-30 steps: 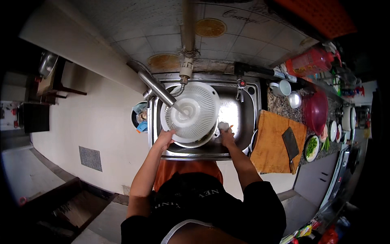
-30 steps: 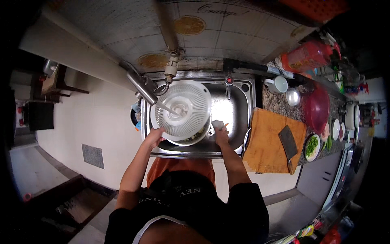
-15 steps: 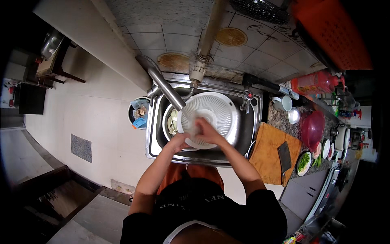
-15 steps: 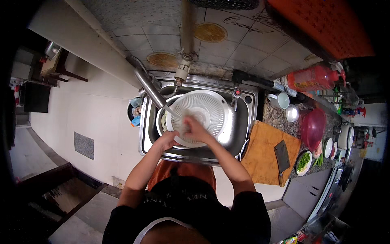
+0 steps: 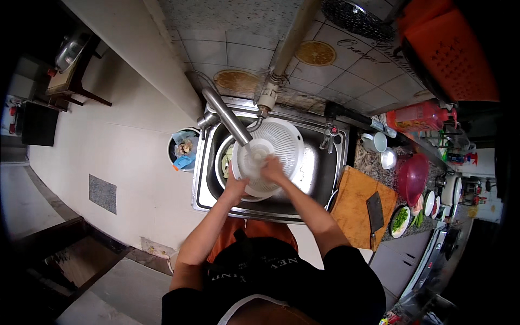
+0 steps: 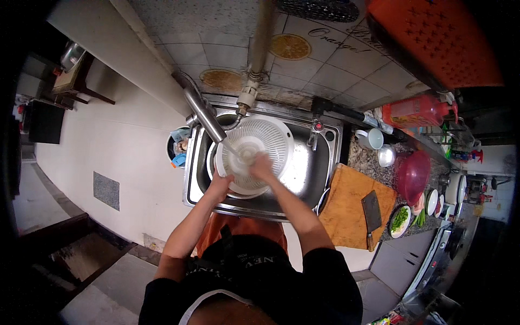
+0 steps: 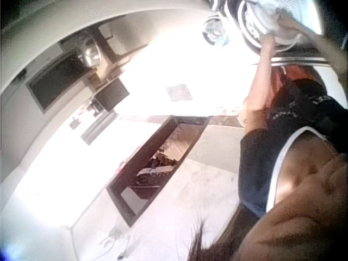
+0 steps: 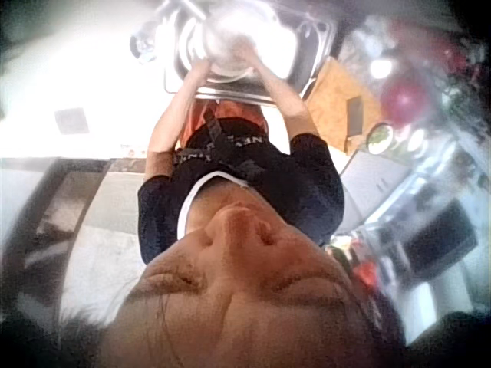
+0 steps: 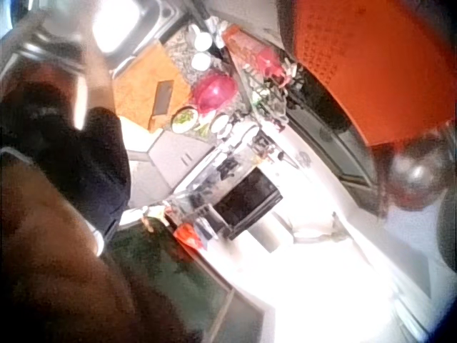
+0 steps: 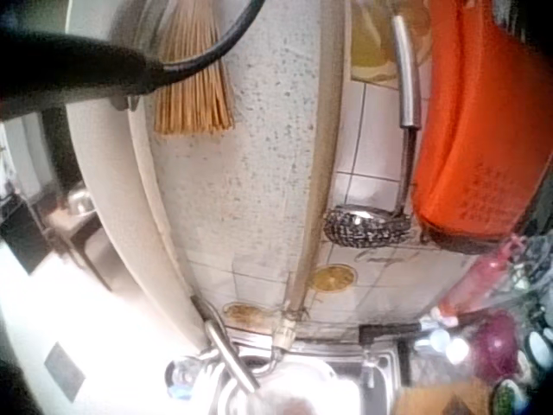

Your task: The person washes sliced eggplant in a bowl under running water, transfers them to a white colander to drain, and then adds seasoning from a small container to the eggplant in the bowl.

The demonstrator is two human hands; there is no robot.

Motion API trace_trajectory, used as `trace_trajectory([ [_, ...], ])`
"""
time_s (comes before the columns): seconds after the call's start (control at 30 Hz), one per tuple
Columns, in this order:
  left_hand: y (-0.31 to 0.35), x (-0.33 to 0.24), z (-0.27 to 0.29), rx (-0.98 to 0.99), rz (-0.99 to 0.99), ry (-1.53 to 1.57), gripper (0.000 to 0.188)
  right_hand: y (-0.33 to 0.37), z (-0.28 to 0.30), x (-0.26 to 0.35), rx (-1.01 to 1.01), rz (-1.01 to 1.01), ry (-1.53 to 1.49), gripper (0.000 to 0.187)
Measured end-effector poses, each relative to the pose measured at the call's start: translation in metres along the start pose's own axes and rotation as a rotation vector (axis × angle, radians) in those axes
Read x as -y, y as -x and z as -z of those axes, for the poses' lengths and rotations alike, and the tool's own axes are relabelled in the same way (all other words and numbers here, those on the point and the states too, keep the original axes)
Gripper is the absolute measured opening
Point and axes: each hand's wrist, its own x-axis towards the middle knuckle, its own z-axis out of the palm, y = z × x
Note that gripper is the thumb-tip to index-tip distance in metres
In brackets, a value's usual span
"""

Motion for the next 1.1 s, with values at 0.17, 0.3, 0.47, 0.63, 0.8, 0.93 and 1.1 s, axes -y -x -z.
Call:
trace_trajectory([
  [0.17, -0.009, 0.011, 0.013, 0.107, 0.115, 0.001, 0.042, 0.017, -0.035, 0.051, -0.034, 0.334, -0.791, 0.041],
  [0.3, 0.003, 0.008, -0.001, 0.195, 0.186, 0.058, 0.036, -0.005, 0.017, 0.057, -0.476, 0.665, 0.026, 0.042],
  [0.47, 0.013, 0.011, -0.001, 0.051, 0.028, 0.091, 0.040, 0.002, 0.045, 0.009, -0.402, 0.155, 0.312, 0.044],
  [0.63, 0.001, 0.013, 0.002, 0.092, 0.022, 0.090, 0.045, 0.028, -0.028, 0.020, 0.049, 0.136, -0.045, 0.048],
  [0.8, 0.008, 0.015, 0.016, 0.126, 0.330, 0.128, 0.029, 0.004, 0.018, 0.089, -0.303, 0.352, -0.654, 0.037],
  [0.93, 0.029, 0.005, 0.002, 0.171, 0.319, 0.156, 0.029, -0.031, 0.049, 0.054, -0.830, 0.260, -0.146, 0.034],
  [1.1, 0.026, 0.014, -0.011, 0.256, 0.277, 0.199, 0.030, -0.028, 0.023, 0.018, -0.831, 0.066, -0.181, 0.036],
])
